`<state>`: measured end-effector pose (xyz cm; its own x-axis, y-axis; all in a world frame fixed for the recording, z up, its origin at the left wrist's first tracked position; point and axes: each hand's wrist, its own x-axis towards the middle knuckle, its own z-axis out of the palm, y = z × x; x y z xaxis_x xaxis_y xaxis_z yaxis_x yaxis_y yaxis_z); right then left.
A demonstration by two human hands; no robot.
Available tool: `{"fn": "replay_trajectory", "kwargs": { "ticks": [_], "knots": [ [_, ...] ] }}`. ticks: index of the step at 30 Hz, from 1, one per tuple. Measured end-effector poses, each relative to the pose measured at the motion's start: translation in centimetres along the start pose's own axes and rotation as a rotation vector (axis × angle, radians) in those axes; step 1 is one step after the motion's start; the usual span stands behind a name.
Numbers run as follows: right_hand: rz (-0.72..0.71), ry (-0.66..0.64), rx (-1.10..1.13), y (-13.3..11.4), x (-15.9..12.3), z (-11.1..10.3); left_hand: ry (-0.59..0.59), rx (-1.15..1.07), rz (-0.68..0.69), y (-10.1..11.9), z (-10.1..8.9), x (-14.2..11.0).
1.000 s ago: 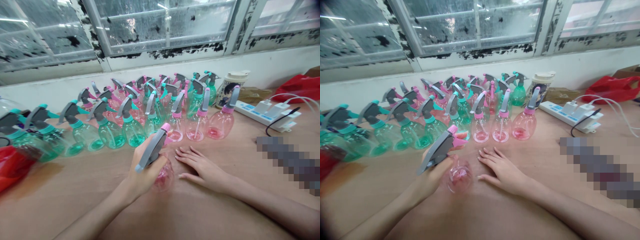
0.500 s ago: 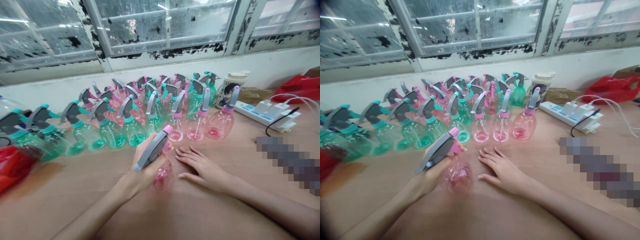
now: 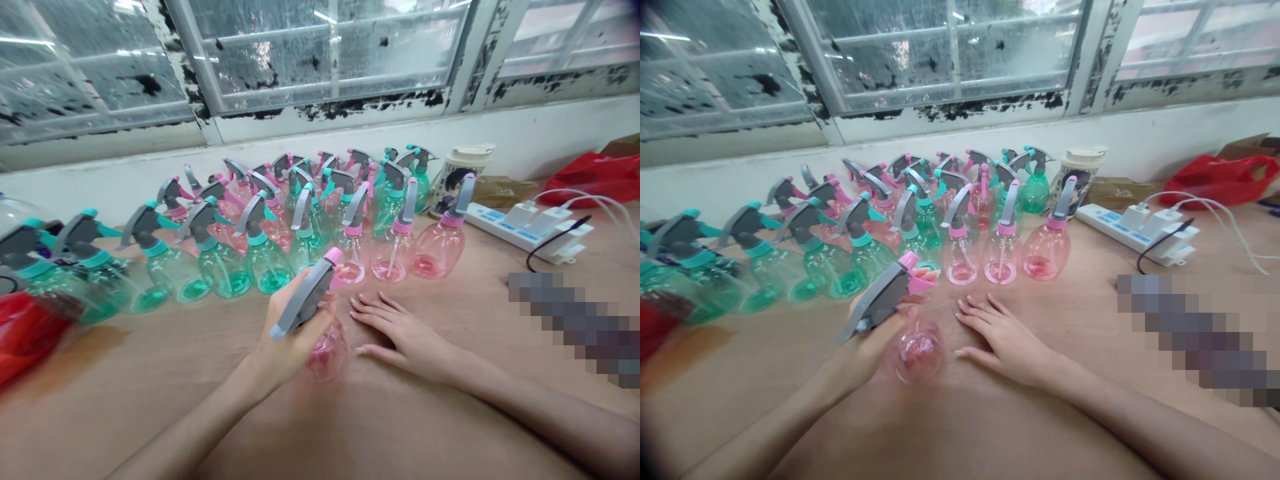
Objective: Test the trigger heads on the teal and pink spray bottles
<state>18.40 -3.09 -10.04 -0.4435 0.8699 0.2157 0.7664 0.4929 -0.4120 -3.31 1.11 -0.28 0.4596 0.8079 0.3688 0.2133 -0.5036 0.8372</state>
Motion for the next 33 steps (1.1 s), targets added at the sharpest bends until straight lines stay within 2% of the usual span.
{"fn": "replay_trajectory", "kwargs": {
  "ticks": [7, 10, 14, 19, 25, 28, 33],
  "knots": [
    [-0.016, 0.015, 0.048, -0.1, 0.0, -0.4, 0.038, 0.007, -0.041, -0.2, 0.1, 0.1],
    [0.002, 0.061, 0.117, -1.3, -0.1, -0.9, 0.07, -0.007, -0.073, 0.0, 0.3, 0.3],
    [0.031, 0.131, 0.197, -3.6, -0.4, -1.8, 0.1, 0.032, -0.048, 0.3, 1.2, 0.6],
    [0.091, 0.257, 0.268, -5.2, -1.2, -2.7, 0.11, 0.038, -0.026, 0.7, 4.0, 0.9],
    [0.16, 0.454, 0.307, -5.3, -2.9, -3.9, 0.05, 0.015, 0.055, 1.9, 8.9, 1.9],
    [0.207, 0.501, 0.243, -4.6, -4.3, -5.0, -0.016, -0.002, 0.092, 2.8, 11.1, 2.7],
    [0.261, 0.464, 0.128, -1.7, -7.5, -7.5, -0.171, 0.049, 0.176, 3.6, 13.3, 3.7]
  ]
}}
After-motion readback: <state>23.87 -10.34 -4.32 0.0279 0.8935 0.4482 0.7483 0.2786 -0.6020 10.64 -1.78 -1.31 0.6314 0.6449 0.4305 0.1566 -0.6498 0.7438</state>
